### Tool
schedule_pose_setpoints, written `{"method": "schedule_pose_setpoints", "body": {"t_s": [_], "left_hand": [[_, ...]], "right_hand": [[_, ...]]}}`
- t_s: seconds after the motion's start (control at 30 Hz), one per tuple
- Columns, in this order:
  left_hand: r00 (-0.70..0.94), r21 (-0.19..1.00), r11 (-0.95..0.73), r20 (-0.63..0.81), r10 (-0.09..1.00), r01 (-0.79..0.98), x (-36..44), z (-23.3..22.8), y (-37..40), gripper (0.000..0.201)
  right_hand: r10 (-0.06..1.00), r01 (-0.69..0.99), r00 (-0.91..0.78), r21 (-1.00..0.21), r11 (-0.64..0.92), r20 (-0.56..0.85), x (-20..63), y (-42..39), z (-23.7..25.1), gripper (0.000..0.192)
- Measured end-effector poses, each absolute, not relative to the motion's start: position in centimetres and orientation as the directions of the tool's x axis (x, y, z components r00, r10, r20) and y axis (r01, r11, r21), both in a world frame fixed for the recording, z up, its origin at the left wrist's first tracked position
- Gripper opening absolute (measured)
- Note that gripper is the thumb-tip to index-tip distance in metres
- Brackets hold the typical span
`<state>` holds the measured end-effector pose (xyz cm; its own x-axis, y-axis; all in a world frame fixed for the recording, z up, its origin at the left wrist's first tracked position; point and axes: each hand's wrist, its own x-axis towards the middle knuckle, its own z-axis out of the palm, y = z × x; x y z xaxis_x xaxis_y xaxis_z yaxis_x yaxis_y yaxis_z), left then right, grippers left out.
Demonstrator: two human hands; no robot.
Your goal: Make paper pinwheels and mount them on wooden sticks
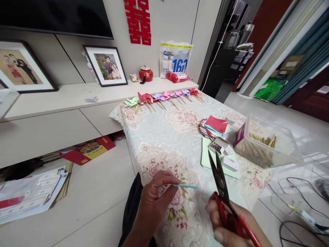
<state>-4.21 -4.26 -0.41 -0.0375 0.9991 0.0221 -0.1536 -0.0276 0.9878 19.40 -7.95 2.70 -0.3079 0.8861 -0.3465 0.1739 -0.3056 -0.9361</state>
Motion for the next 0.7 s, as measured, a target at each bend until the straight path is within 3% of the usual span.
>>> {"method": "schedule_pose_setpoints", "body": {"t_s": [0.13, 0.23, 0.33, 0.47, 0.7], "left_hand": [[-0.119, 0.865, 0.245, -0.326, 0.938, -0.438, -2.4, 0.0, -4.8, 0.022], [-0.063, 0.753, 0.312, -0.422, 0.904, -0.579, -1.6, 0.1, -5.2, 0.03], [-0.012, 0.684, 0.332, -0.447, 0.895, -0.65, -1.0, 0.1, -5.5, 0.029], [0.114, 0.573, 0.382, -0.446, 0.888, -0.725, -0.9, 0.5, -5.7, 0.023], [0.216, 0.578, 0.348, -0.287, 0.933, -0.738, -2.1, 0.3, -5.8, 0.036]], "right_hand": [[0.983, 0.113, -0.019, -0.977, -0.18, -0.183, 15.9, -6.8, 2.1, 0.034], [0.988, 0.02, -0.001, -0.988, -0.155, -0.155, 13.7, -6.2, 1.5, 0.034], [0.98, -0.101, -0.069, -0.976, -0.192, -0.185, 12.3, -5.9, 1.3, 0.034], [0.971, -0.182, -0.015, -0.954, -0.237, -0.238, 11.7, -5.6, 1.1, 0.036], [0.938, -0.352, -0.165, -0.87, -0.346, -0.306, 12.7, -5.1, 0.7, 0.032]]}}
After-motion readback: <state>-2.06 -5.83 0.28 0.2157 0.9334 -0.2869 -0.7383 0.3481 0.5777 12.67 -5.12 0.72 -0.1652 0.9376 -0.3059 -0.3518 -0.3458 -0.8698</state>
